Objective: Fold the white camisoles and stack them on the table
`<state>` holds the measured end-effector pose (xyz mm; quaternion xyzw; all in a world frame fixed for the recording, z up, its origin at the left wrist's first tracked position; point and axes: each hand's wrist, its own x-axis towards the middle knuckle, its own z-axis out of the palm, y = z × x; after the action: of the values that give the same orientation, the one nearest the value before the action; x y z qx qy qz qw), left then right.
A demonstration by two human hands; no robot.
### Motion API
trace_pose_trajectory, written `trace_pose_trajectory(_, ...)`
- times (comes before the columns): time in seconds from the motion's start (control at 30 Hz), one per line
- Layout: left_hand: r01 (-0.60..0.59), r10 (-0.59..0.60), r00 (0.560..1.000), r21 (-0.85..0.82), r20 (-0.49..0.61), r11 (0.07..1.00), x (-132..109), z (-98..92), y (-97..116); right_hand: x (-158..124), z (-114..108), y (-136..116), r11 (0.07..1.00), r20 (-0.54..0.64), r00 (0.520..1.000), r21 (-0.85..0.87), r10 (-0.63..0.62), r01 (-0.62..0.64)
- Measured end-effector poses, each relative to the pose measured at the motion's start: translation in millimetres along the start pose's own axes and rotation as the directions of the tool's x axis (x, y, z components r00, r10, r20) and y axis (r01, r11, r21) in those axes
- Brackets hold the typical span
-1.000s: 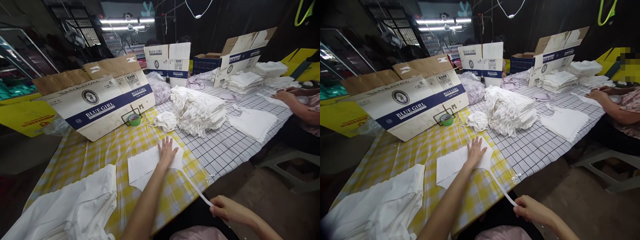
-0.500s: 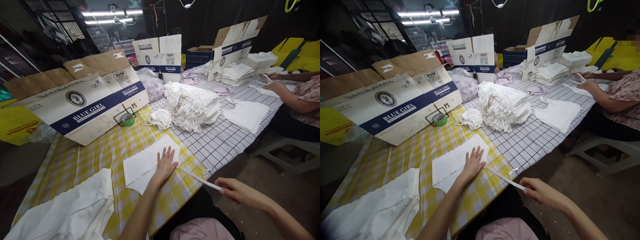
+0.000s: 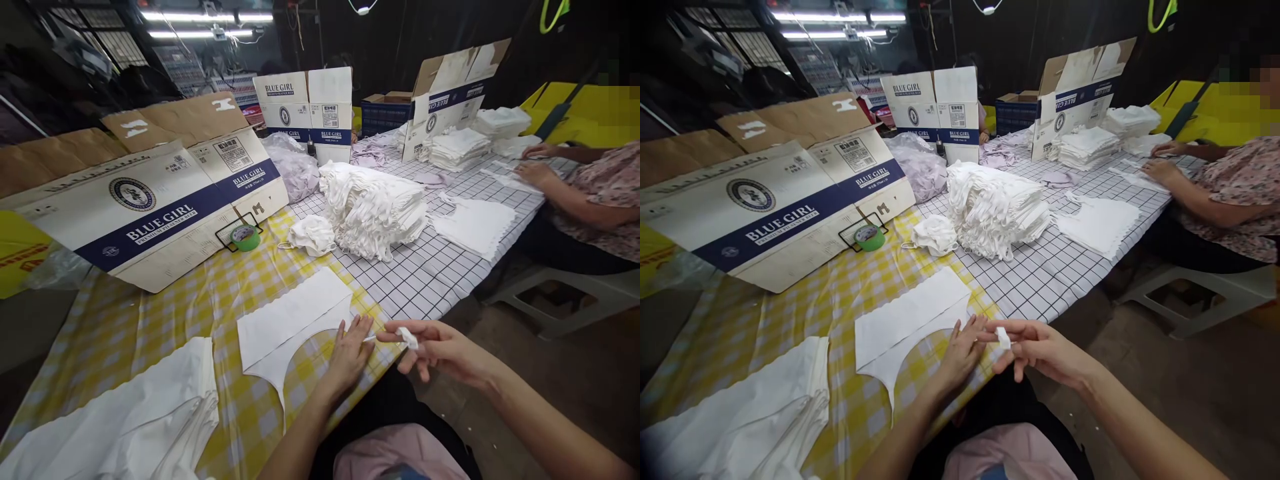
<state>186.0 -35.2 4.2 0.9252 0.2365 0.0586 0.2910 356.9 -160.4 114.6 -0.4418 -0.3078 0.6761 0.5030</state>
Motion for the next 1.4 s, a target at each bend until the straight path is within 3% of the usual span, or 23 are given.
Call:
trace_pose_trajectory(0.13,0.012,-0.011,0.999,-0.023,0.046,1.0,1.4,-1.4,-1.2,25.5,2.3,-1.8,0.994,-0.175,0.978,-0.006,-0.112,0.112)
trace_pose_trajectory(0.27,-0.008,0.007,1.0,0.018,0.023,1.0,-0.2,-0.1,0.6,45.3,-1.5,-8.3,0.982,-0.291,0.939,-0.11,-0.181,0.155)
trace_pose_trajectory(0.4,-0.028,0.028,1.0,0.037,0.004,0.999,-1.4,0.7,2.5,54.9,-1.7,-16.6,0.93,-0.318,0.893,-0.286,-0.319,0.231)
trace_pose_trajectory(0.53,-0.032,0.031,0.999,0.008,0.018,0.999,-1.9,0.3,3.2,58.7,5.7,-20.5,0.923,-0.262,0.898,-0.256,-0.353,0.288)
trace_pose_trajectory(0.6,-0.009,0.008,1.0,-0.09,-0.006,0.996,-2.8,-3.5,5.4,59.5,9.7,-18.7,0.929,-0.246,0.906,-0.227,-0.345,0.292)
trace_pose_trajectory(0.67,0.031,-0.06,0.993,-0.261,-0.102,0.965,-4.0,-12.1,10.4,60.4,12.6,-14.4,0.927,-0.239,0.912,-0.261,-0.333,0.27)
trace_pose_trajectory(0.8,0.009,-0.253,0.916,-0.612,-0.312,0.791,-5.3,-41.0,25.1,66.0,17.5,-0.4,0.855,-0.212,0.931,-0.493,-0.297,0.161)
trace_pose_trajectory(0.9,-0.018,-0.287,0.905,-0.704,-0.313,0.71,-5.1,-59.8,30.5,72.6,22.9,11.3,0.734,-0.182,0.927,-0.668,-0.327,0.128)
trace_pose_trajectory(1.03,0.01,-0.297,0.929,-0.79,-0.219,0.613,-5.7,-64.7,21.7,78.0,28.9,23.7,0.602,-0.136,0.923,-0.79,-0.36,0.119)
trace_pose_trajectory(1.13,0.045,-0.336,0.935,-0.903,-0.113,0.427,-7.9,-57.6,9.9,80.3,30.0,31.7,0.497,-0.101,0.916,-0.86,-0.387,0.115)
trace_pose_trajectory(1.3,0.181,-0.345,0.924,-0.983,0.164,0.018,-13.7,-44.2,-2.9,90.0,27.8,47.4,0.285,0.062,0.893,-0.936,-0.445,0.208)
trace_pose_trajectory(1.37,0.218,-0.333,0.914,-0.973,0.231,-0.076,-15.2,-40.7,-6.1,97.0,26.4,53.3,0.269,0.09,0.881,-0.933,-0.464,0.237)
trace_pose_trajectory(1.4,0.232,-0.335,0.91,-0.97,0.242,-0.069,-15.5,-39.7,-8.0,101.0,25.7,55.6,0.275,0.098,0.875,-0.928,-0.475,0.253)
